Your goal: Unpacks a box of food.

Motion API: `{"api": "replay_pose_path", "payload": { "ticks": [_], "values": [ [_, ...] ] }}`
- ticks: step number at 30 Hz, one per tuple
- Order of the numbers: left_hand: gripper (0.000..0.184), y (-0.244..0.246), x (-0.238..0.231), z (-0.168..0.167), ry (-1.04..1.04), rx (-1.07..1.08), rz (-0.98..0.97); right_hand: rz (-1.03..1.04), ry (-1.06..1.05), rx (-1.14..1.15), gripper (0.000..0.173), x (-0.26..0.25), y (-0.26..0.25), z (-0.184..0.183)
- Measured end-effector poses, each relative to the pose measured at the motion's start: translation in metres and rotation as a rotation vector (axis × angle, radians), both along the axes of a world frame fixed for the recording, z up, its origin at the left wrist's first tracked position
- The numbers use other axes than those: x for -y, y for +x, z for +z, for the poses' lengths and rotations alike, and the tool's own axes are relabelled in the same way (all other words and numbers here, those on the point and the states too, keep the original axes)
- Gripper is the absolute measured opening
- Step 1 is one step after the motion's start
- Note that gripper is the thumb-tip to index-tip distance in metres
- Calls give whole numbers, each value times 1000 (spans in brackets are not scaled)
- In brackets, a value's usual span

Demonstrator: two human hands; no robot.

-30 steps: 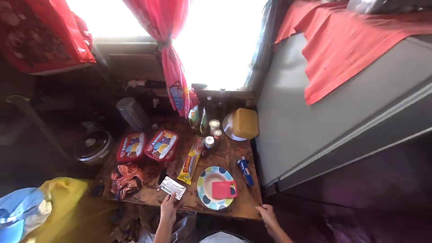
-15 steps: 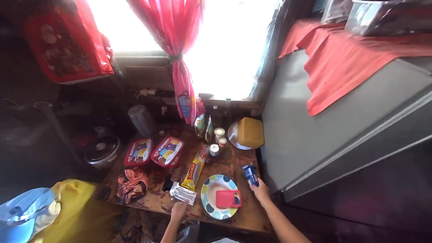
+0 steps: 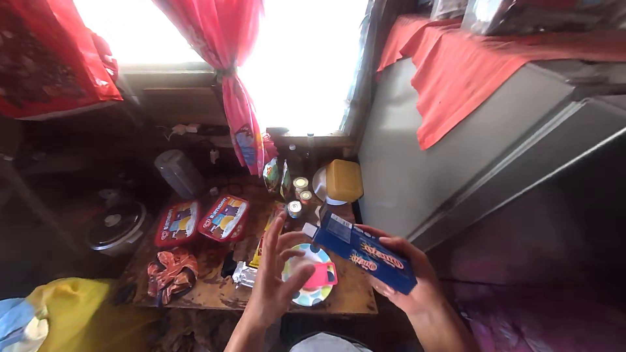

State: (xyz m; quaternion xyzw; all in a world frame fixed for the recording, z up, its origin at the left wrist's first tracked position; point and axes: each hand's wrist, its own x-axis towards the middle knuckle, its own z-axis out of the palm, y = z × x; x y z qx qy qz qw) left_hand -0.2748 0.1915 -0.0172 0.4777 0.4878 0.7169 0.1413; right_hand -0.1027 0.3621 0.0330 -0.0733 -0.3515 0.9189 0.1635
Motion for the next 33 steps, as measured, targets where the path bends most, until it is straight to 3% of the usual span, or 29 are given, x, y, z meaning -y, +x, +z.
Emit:
{"api": "replay_pose_path", "payload": {
  "ticks": [3, 6, 8, 11, 14, 16, 18, 20, 25, 30, 33],
  "values": [
    [83, -1, -10, 26, 69, -184, -71, 115, -52, -28, 37, 9, 6, 4],
    [41, 3, -16, 40, 131, -270, -128, 179, -5, -47, 38, 14, 14, 5],
    [33, 8, -18, 43, 153, -266, -157, 163, 35, -65, 39, 15, 20, 8],
    [48, 14, -18, 43, 173, -230, -201, -32, 207, -30, 37, 24, 29, 19],
    [67, 21, -13, 41, 155, -106, -275, -356, 617, -36, 35, 35, 37, 24],
    [67, 26, -8, 42, 153, 11, -349, -462, 803, -111, 35, 37, 40, 27],
    [59, 30, -5, 41, 182, 73, -389, -502, 856, -153, 34, 40, 42, 34],
    [51, 36, -4, 37, 215, 24, -305, -520, 882, -176, 33, 43, 43, 39],
    [22, 47, -5, 36, 258, -426, 294, -548, 952, -205, 32, 48, 41, 43],
    [10, 56, -2, 28, 340, -614, 428, -548, 980, -206, 36, 53, 41, 44],
    [4, 61, 13, 26, 288, -649, 463, -556, 976, -205, 36, 51, 43, 46]
  ]
}}
